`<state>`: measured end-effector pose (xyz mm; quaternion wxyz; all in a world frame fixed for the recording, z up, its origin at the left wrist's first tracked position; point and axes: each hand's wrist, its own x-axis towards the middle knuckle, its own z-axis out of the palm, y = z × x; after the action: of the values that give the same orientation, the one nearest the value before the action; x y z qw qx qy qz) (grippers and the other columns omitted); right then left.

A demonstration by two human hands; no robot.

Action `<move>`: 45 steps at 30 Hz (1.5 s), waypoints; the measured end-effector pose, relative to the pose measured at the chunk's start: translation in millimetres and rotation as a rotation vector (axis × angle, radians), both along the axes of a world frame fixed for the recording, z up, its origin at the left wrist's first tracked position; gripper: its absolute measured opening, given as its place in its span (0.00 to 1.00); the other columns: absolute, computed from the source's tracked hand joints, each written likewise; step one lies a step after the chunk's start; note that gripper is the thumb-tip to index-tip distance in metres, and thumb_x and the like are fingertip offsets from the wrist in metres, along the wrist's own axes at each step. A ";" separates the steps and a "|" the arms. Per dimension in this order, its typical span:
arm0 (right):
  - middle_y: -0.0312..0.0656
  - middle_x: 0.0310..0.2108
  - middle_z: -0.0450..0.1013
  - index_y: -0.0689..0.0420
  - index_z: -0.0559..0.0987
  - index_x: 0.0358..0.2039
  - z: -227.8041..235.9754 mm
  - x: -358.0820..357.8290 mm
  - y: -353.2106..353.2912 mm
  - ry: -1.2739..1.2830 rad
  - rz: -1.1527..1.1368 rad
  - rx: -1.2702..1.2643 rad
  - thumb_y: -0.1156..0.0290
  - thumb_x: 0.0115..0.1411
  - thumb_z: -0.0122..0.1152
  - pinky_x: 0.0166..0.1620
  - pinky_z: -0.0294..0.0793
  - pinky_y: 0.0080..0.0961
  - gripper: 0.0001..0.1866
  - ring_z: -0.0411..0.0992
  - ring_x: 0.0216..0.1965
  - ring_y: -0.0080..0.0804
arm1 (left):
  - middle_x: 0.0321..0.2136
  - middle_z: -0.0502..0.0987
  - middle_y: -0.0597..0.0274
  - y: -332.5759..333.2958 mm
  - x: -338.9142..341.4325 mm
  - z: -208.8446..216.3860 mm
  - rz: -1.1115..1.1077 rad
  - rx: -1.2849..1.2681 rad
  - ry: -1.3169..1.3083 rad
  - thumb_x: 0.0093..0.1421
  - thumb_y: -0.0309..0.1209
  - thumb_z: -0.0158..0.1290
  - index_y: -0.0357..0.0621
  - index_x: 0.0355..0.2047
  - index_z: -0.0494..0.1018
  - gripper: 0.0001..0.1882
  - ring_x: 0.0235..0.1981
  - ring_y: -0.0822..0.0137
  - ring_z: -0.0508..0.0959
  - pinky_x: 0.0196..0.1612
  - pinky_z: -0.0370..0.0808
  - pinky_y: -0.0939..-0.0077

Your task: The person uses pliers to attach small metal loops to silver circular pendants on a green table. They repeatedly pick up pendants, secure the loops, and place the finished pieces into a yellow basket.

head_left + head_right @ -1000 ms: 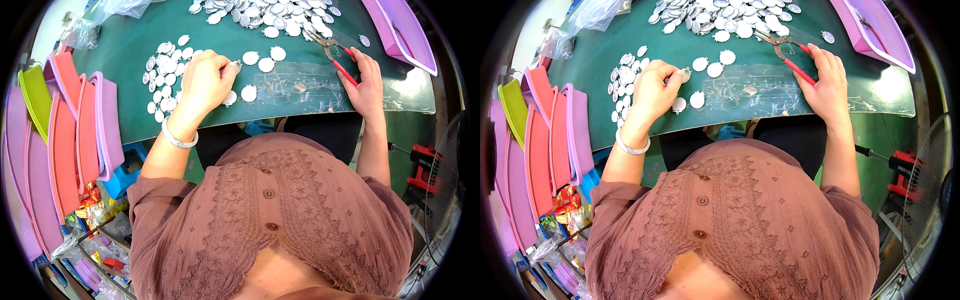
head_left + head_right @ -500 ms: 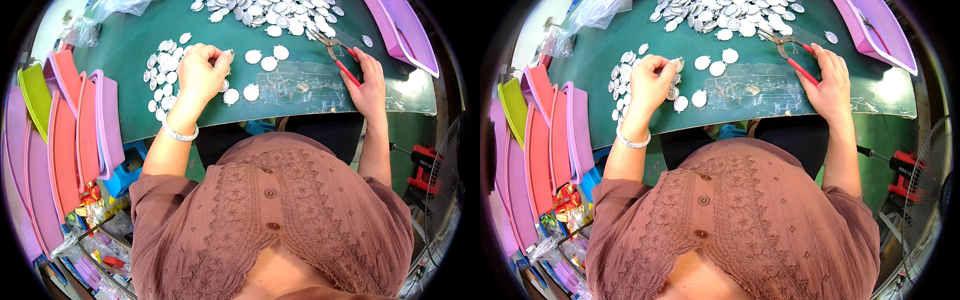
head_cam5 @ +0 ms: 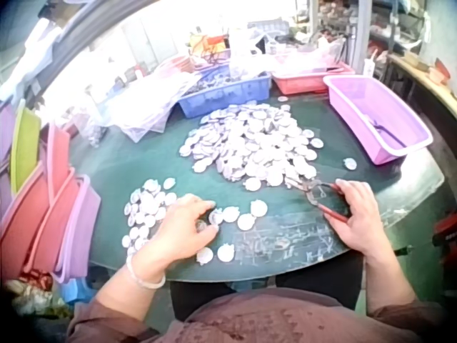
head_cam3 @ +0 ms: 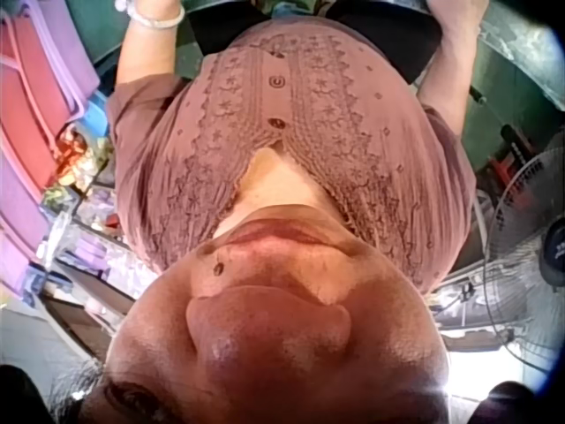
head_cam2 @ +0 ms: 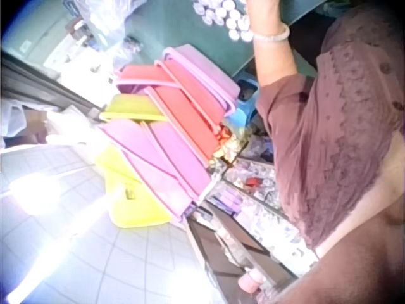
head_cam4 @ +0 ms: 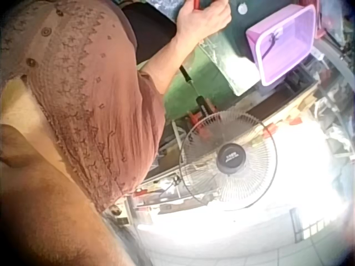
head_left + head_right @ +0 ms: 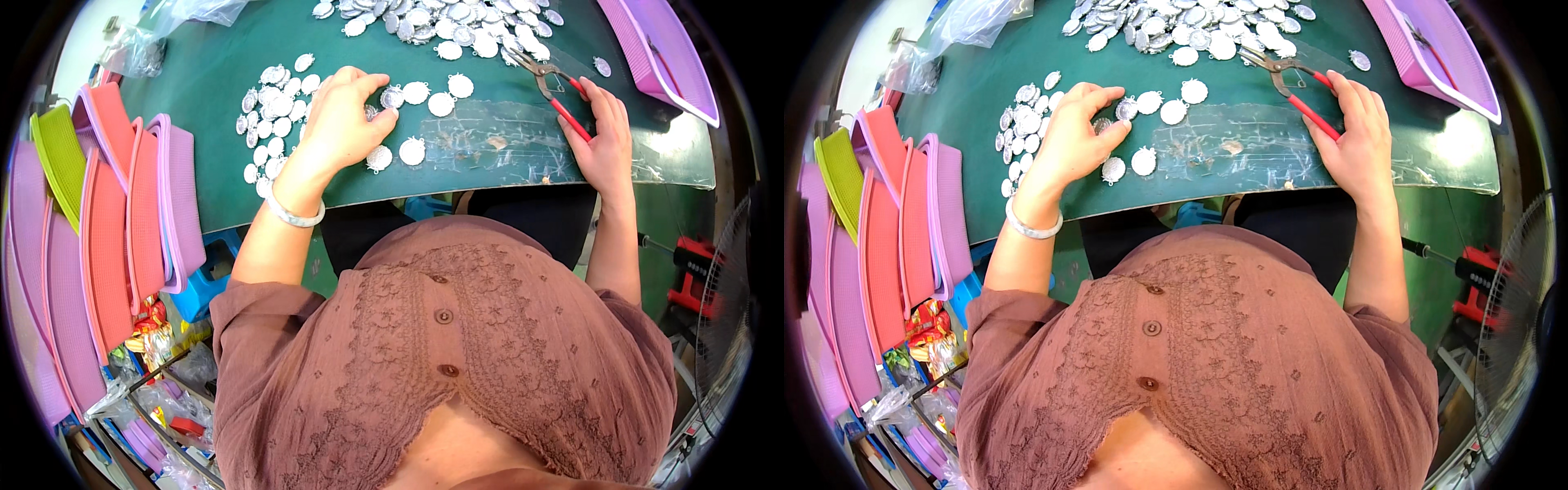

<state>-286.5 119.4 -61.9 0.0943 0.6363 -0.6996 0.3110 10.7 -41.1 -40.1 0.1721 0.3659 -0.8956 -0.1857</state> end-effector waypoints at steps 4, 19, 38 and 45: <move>0.46 0.44 0.71 0.60 0.71 0.50 0.3 0.6 0.2 0.002 0.001 -0.002 0.72 0.45 0.68 0.48 0.68 0.35 0.29 0.68 0.43 0.45 | 0.33 0.74 0.56 1.5 -2.3 -3.0 0.024 -0.041 -0.025 0.48 0.31 0.59 0.38 0.39 0.76 0.17 0.35 0.59 0.73 0.37 0.71 0.69; 0.45 0.44 0.71 0.60 0.71 0.50 -1.5 0.1 0.3 -0.008 -0.012 0.012 0.72 0.45 0.68 0.48 0.68 0.35 0.29 0.69 0.44 0.44 | 0.27 0.72 0.59 10.2 0.1 -2.8 0.049 -0.259 -0.027 0.45 0.34 0.62 0.39 0.30 0.76 0.14 0.30 0.58 0.72 0.37 0.69 0.66; 0.45 0.44 0.72 0.60 0.71 0.50 -0.7 0.3 0.2 -0.002 -0.006 -0.004 0.72 0.45 0.68 0.47 0.68 0.34 0.29 0.68 0.43 0.44 | 0.36 0.72 0.58 11.7 -19.1 -5.7 -0.050 -0.201 0.020 0.48 0.36 0.60 0.44 0.36 0.77 0.15 0.41 0.55 0.70 0.46 0.65 0.62; 0.45 0.43 0.72 0.60 0.71 0.50 0.1 0.7 0.1 -0.005 0.004 -0.005 0.72 0.45 0.68 0.47 0.68 0.35 0.29 0.69 0.43 0.45 | 0.30 0.74 0.56 4.0 -24.3 -9.0 -0.018 -0.239 0.044 0.53 0.34 0.58 0.39 0.29 0.78 0.10 0.35 0.55 0.72 0.41 0.68 0.63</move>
<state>-285.8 119.5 -61.8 0.0934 0.6368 -0.6979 0.3143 -13.6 -37.1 -49.1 0.2324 0.3305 -0.9106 -0.0869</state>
